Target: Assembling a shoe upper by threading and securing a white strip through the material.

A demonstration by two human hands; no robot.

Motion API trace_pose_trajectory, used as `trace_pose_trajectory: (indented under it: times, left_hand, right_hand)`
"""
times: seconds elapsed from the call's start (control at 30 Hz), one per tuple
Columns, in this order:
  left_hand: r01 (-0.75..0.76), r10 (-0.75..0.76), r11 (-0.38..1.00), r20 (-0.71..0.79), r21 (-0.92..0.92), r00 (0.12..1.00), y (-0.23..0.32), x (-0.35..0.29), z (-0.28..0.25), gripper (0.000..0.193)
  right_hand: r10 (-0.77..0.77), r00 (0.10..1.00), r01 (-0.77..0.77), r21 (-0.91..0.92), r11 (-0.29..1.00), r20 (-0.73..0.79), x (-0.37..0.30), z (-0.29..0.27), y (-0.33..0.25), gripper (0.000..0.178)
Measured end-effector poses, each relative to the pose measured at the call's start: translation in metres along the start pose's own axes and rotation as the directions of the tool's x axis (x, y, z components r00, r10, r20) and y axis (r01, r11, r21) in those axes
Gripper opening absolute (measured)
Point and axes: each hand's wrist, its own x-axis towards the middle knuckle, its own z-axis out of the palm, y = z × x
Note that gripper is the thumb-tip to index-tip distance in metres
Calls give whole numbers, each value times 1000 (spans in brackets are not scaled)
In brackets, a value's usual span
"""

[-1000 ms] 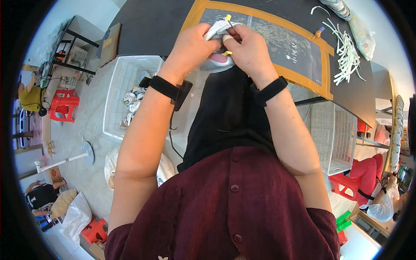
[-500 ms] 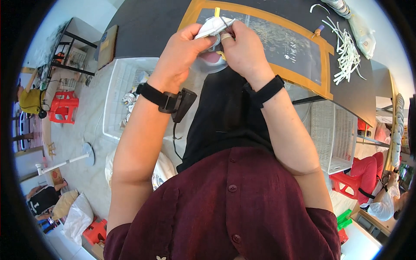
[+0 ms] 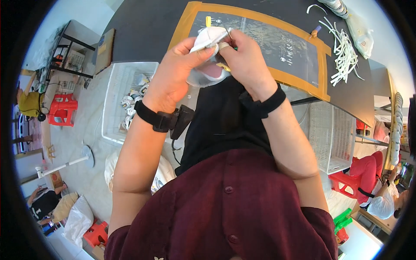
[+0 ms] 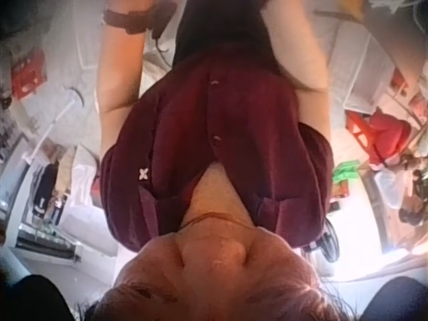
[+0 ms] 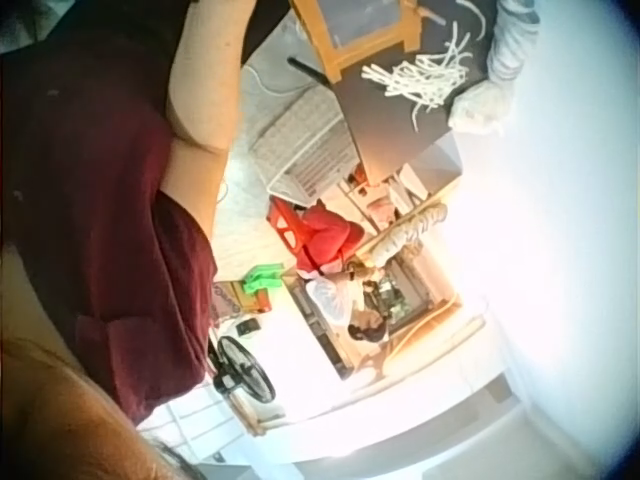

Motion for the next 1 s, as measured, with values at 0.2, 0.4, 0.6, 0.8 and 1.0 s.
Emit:
trace_pose_trajectory:
  times: [0.2, 0.4, 0.6, 0.8, 1.0]
  left_hand:
    - [87, -83, 991, -44, 101, 996, -10, -9, 3, 37]
    - [74, -73, 995, 7, -67, 997, -11, -21, 6, 39]
    - [83, -77, 990, 65, -112, 995, -19, -20, 2, 41]
    - [60, -60, 998, -15, 30, 998, -29, -19, 1, 39]
    - [35, -29, 994, -54, 104, 998, -30, -18, 2, 34]
  right_hand:
    - [139, 988, -126, 172, 977, -63, -23, -5, -3, 13]
    - [57, 998, -57, 3, 998, -32, -27, -13, -16, 13]
    - [88, 996, -89, 57, 994, 18, -34, -15, -12, 12]
    - [188, 979, -197, 143, 970, 74, -38, -17, -16, 10]
    - [191, 979, -201, 157, 967, 73, -36, -15, -13, 11]
